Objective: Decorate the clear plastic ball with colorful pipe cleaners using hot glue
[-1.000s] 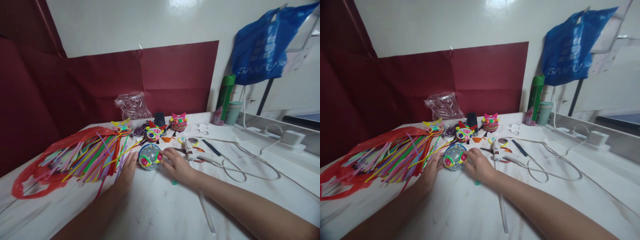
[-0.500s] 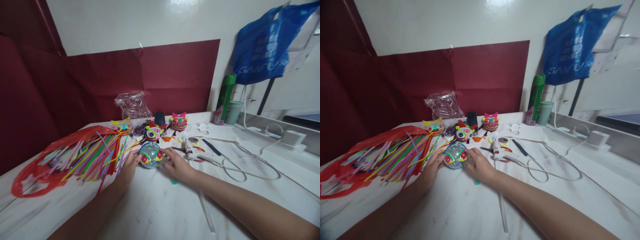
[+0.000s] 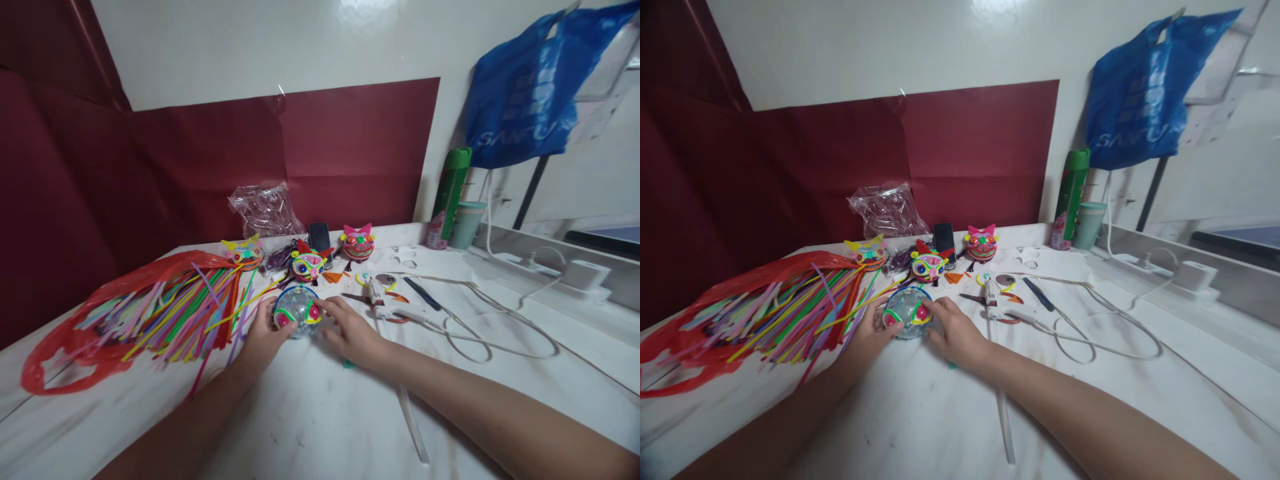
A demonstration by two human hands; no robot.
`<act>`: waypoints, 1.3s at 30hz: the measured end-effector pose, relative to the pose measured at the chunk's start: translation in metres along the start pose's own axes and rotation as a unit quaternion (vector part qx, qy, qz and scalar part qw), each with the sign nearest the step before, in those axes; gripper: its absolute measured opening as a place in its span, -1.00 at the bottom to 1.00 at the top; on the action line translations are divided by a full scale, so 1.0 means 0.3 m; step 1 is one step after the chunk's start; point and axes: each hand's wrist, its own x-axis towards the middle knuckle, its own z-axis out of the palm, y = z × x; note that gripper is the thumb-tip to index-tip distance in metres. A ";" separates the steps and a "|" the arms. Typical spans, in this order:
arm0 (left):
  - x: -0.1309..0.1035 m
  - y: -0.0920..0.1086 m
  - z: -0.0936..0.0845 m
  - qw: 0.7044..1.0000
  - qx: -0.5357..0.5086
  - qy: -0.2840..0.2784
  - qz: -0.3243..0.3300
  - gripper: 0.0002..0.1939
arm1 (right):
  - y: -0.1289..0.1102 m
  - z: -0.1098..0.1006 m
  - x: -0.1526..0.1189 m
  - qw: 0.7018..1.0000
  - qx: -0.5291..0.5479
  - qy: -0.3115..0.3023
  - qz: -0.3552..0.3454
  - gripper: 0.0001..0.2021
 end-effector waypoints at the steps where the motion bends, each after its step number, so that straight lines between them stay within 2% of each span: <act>1: 0.000 -0.002 0.000 1.000 0.007 0.001 0.004 -0.39 | 0.000 0.001 0.000 1.000 -0.001 0.001 0.000 -0.44; 5: -0.011 0.018 -0.004 1.000 0.022 -0.005 0.011 -0.40 | 0.006 0.005 0.002 1.000 0.000 0.003 0.009 -0.44; 9: -0.021 0.036 -0.027 0.999 0.029 0.001 0.016 -0.52 | 0.010 0.003 0.004 1.000 0.005 0.001 0.019 -0.45; 13: -0.012 0.008 -0.048 1.000 -0.012 0.017 0.016 -0.52 | 0.021 0.002 0.008 0.998 0.030 0.004 0.052 -0.46; 19: 0.000 -0.017 -0.045 0.999 -0.044 -0.016 -0.005 -0.45 | 0.051 0.011 0.014 0.994 0.087 0.012 0.067 -0.47; 22: 0.002 -0.013 -0.050 0.999 -0.031 -0.014 0.005 -0.46 | 0.033 0.013 0.006 0.996 0.065 0.001 0.053 -0.46; 29: 0.000 -0.004 -0.060 1.000 -0.008 -0.013 0.011 -0.53 | -0.046 0.014 -0.021 0.997 -0.064 -0.025 -0.035 -0.51; 31: -0.003 0.003 -0.048 1.000 -0.006 -0.020 0.008 -0.45 | -0.048 0.017 -0.023 0.997 -0.061 -0.025 -0.046 -0.51; 35: -0.008 0.017 -0.025 0.999 0.002 -0.035 -0.002 -0.15 | -0.034 0.029 -0.022 1.000 -0.008 -0.004 -0.028 -0.40; 39: -0.008 0.016 -0.026 0.998 0.029 -0.046 0.013 -0.09 | -0.025 0.038 -0.021 1.000 0.011 0.006 -0.016 -0.38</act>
